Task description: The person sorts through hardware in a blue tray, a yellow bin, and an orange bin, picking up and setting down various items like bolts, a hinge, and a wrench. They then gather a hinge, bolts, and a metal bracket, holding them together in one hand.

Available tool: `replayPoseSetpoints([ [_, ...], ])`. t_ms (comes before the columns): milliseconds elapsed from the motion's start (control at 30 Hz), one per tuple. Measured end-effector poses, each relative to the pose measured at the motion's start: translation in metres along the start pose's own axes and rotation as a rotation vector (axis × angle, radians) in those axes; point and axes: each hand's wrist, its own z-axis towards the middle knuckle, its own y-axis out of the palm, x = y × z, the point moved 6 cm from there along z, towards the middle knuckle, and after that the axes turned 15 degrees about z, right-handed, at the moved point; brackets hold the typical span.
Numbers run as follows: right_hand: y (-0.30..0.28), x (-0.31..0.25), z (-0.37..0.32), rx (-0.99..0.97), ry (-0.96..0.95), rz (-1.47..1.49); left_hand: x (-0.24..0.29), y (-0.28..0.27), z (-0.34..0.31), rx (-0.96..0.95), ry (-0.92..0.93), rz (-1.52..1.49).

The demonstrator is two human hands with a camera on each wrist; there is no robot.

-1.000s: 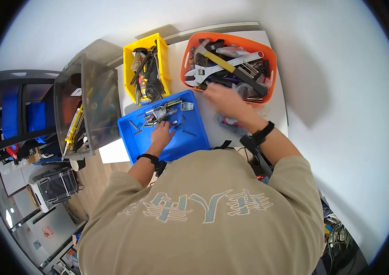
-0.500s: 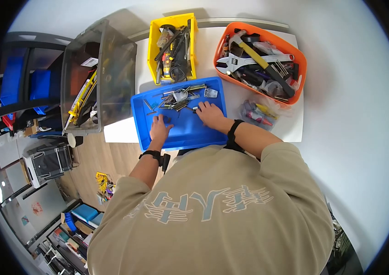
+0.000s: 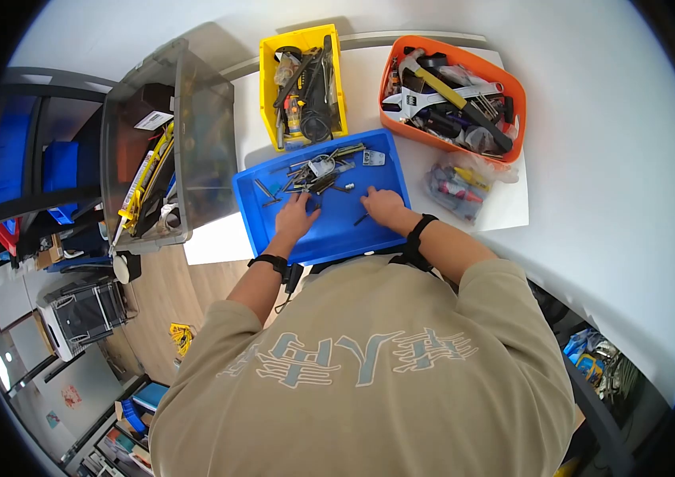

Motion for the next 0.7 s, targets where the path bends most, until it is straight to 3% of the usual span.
replayPoseSetpoints([
  [33,-0.001,0.0,-0.001,0.005,0.005,0.002,-0.002,0.001,0.001,0.001,0.007,0.002],
  [100,0.0,-0.004,-0.004,0.016,-0.109,-0.027,-0.009,0.007,0.004,-0.053,0.009,-0.415],
  [233,0.007,-0.009,-0.007,0.057,-0.232,-0.053,-0.021,0.003,-0.007,-0.133,0.033,-0.592],
  [300,0.015,-0.02,-0.01,-0.069,-0.387,-0.116,-0.023,-0.006,-0.013,-0.216,0.037,-0.753],
  [533,0.021,-0.029,-0.024,-0.06,-0.367,-0.216,-0.029,-0.07,-0.035,-0.169,0.121,-0.932],
  [600,0.016,-0.03,-0.029,-0.014,-0.367,-0.198,-0.029,-0.096,-0.041,-0.053,0.216,-1.147],
  [700,0.015,-0.031,-0.033,-0.003,-0.356,-0.205,-0.028,-0.139,-0.058,-0.099,0.228,-1.324],
])
